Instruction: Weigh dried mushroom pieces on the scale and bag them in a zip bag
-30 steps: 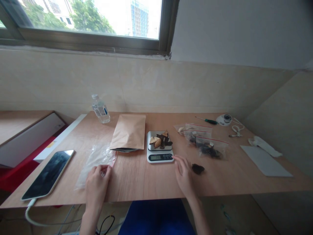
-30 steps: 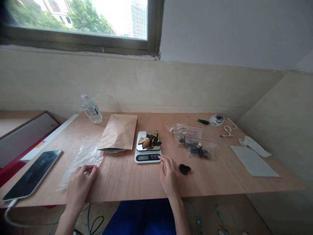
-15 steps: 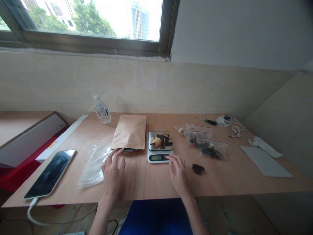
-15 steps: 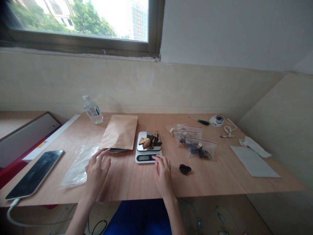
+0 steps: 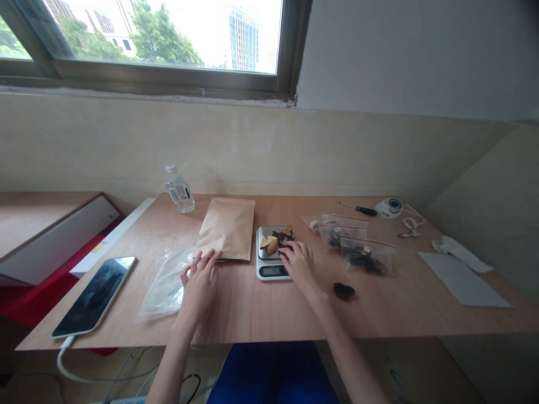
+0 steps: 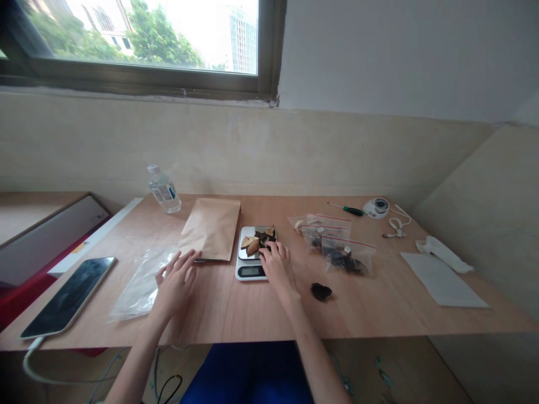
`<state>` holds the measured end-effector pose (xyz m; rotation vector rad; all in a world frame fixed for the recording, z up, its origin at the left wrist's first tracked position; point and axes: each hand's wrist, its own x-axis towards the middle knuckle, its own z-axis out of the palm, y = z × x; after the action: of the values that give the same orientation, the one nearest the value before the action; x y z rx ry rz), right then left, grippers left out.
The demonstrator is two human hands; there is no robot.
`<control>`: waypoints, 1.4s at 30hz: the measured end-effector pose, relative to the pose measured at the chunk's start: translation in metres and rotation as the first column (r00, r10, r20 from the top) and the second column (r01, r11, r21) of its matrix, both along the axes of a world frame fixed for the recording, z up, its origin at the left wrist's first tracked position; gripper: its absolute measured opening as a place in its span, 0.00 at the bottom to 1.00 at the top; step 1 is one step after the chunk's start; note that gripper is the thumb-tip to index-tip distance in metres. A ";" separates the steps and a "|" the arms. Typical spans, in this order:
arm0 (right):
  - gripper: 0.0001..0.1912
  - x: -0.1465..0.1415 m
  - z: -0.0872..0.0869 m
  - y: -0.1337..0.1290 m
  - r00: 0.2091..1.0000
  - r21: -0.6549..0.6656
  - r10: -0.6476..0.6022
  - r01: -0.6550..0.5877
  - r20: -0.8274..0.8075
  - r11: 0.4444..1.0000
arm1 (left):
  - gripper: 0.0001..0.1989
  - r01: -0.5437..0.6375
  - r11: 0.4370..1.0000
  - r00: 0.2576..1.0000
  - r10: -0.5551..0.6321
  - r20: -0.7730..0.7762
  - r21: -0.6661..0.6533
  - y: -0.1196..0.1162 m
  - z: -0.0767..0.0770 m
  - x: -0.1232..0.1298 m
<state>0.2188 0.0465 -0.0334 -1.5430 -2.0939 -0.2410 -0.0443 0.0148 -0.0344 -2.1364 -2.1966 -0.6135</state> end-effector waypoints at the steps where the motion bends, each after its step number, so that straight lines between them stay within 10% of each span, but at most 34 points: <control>1: 0.09 0.001 -0.001 -0.001 1.000 0.004 0.015 -0.015 0.002 1.000 | 0.21 -0.004 1.000 1.000 0.003 -0.014 -0.028 0.001 -0.001 -0.001; 9: 0.07 0.006 0.010 -0.021 0.990 0.045 0.130 -0.127 -0.057 0.991 | 0.22 -0.079 0.997 0.997 0.079 0.009 0.010 0.004 0.002 0.001; 16: 0.13 0.072 0.003 -0.045 0.956 0.045 -0.214 0.228 -0.201 0.973 | 0.22 -0.300 0.953 0.952 0.302 0.056 -0.043 -0.026 -0.006 -0.025; 29: 0.18 0.122 -0.053 -0.096 0.948 -0.058 -0.234 0.227 -0.214 0.972 | 0.20 -0.069 0.997 0.995 0.067 0.070 0.020 -0.030 -0.020 -0.050; 42: 0.14 0.019 0.021 -0.016 0.907 -0.062 0.030 -0.062 -0.421 0.996 | 0.19 -0.149 0.989 0.972 0.144 0.185 0.013 -0.038 -0.015 -0.040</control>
<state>0.2373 0.0300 -0.0126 -1.4325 -1.8073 0.1779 -0.0845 -0.0234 -0.0496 -1.9538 -2.3952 -0.8564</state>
